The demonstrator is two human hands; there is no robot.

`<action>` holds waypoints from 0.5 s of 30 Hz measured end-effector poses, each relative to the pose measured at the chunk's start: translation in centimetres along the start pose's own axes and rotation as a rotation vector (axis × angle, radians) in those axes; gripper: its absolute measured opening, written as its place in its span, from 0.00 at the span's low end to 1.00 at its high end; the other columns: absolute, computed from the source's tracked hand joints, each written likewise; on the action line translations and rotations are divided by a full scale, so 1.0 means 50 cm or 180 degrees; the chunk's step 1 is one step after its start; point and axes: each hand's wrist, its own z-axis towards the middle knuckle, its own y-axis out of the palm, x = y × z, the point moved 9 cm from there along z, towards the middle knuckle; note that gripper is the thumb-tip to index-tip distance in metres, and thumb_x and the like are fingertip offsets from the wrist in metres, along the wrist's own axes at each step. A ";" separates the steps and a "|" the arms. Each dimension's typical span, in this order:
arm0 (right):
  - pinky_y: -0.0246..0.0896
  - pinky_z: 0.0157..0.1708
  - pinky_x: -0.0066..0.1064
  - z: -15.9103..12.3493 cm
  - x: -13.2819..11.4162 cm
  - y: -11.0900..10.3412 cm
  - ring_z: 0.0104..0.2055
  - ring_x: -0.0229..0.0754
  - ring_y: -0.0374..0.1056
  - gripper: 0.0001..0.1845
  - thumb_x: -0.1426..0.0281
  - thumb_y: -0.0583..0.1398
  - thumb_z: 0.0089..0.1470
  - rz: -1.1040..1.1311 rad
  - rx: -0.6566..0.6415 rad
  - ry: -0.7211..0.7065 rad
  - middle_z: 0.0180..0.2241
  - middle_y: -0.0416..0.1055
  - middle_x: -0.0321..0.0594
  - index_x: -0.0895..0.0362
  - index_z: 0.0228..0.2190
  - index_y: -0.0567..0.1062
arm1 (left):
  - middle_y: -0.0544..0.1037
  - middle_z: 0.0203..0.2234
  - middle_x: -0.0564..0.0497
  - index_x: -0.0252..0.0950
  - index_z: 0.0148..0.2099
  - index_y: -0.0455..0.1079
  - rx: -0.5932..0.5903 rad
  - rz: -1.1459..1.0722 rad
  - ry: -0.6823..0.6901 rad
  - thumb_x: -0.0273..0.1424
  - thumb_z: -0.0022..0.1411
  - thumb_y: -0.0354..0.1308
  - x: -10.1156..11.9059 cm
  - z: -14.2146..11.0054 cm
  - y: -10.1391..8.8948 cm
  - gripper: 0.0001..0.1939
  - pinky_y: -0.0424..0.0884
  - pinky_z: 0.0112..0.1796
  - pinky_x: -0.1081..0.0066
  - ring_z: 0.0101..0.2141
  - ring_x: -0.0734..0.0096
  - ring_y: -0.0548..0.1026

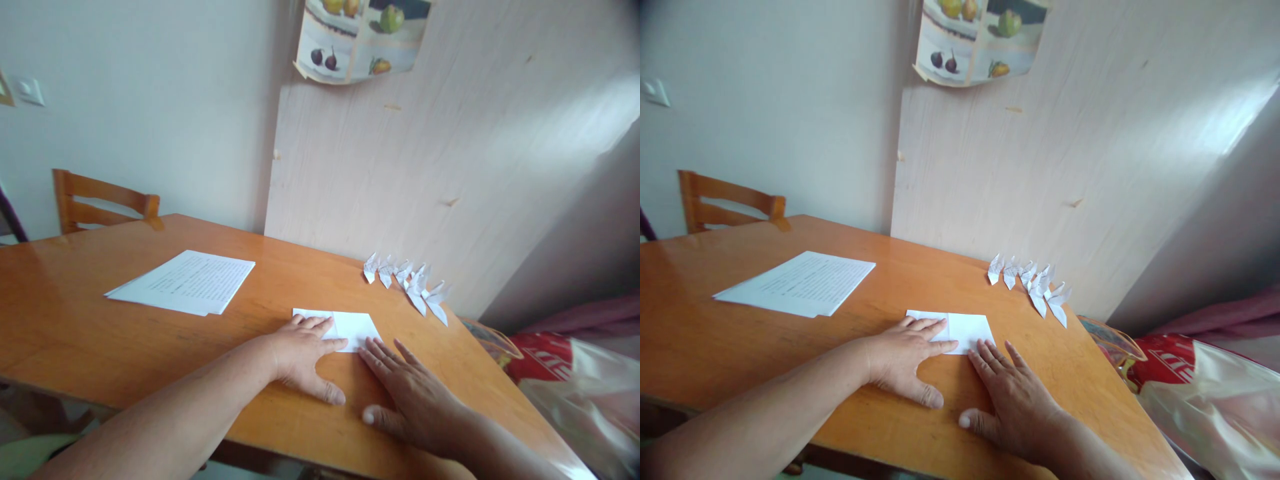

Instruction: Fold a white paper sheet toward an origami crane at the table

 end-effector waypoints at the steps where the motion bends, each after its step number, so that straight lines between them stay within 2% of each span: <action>1: 0.31 0.67 0.58 -0.006 0.008 0.001 0.70 0.58 0.39 0.50 0.42 0.53 0.57 -0.0028 0.0004 0.0026 0.68 0.41 0.55 0.61 0.68 0.49 | 0.39 0.71 0.44 0.54 0.71 0.47 0.0010 0.0007 0.0011 0.66 0.49 0.55 0.000 0.001 0.000 0.52 0.38 0.61 0.35 0.68 0.39 0.39; 6: 0.31 0.67 0.58 -0.034 0.048 0.000 0.70 0.58 0.39 0.47 0.45 0.54 0.58 -0.0090 0.0170 0.0138 0.68 0.43 0.50 0.56 0.68 0.49 | 0.38 0.71 0.45 0.55 0.70 0.47 0.0009 0.0003 0.0039 0.66 0.48 0.55 -0.002 0.002 0.001 0.52 0.38 0.61 0.35 0.68 0.39 0.39; 11: 0.33 0.67 0.60 -0.050 0.080 -0.005 0.70 0.59 0.42 0.44 0.45 0.54 0.58 -0.0177 0.0184 0.0375 0.68 0.47 0.49 0.54 0.67 0.54 | 0.38 0.71 0.44 0.54 0.71 0.47 -0.0006 -0.0024 0.0017 0.68 0.47 0.53 -0.001 0.002 0.001 0.53 0.37 0.60 0.35 0.68 0.39 0.38; 15: 0.34 0.67 0.59 -0.040 0.091 -0.028 0.69 0.58 0.47 0.35 0.47 0.52 0.60 -0.0225 0.0428 0.0592 0.66 0.54 0.50 0.55 0.59 0.69 | 0.39 0.70 0.41 0.53 0.70 0.48 -0.0003 -0.0052 0.0010 0.70 0.46 0.51 0.001 0.002 0.000 0.55 0.36 0.60 0.35 0.68 0.39 0.38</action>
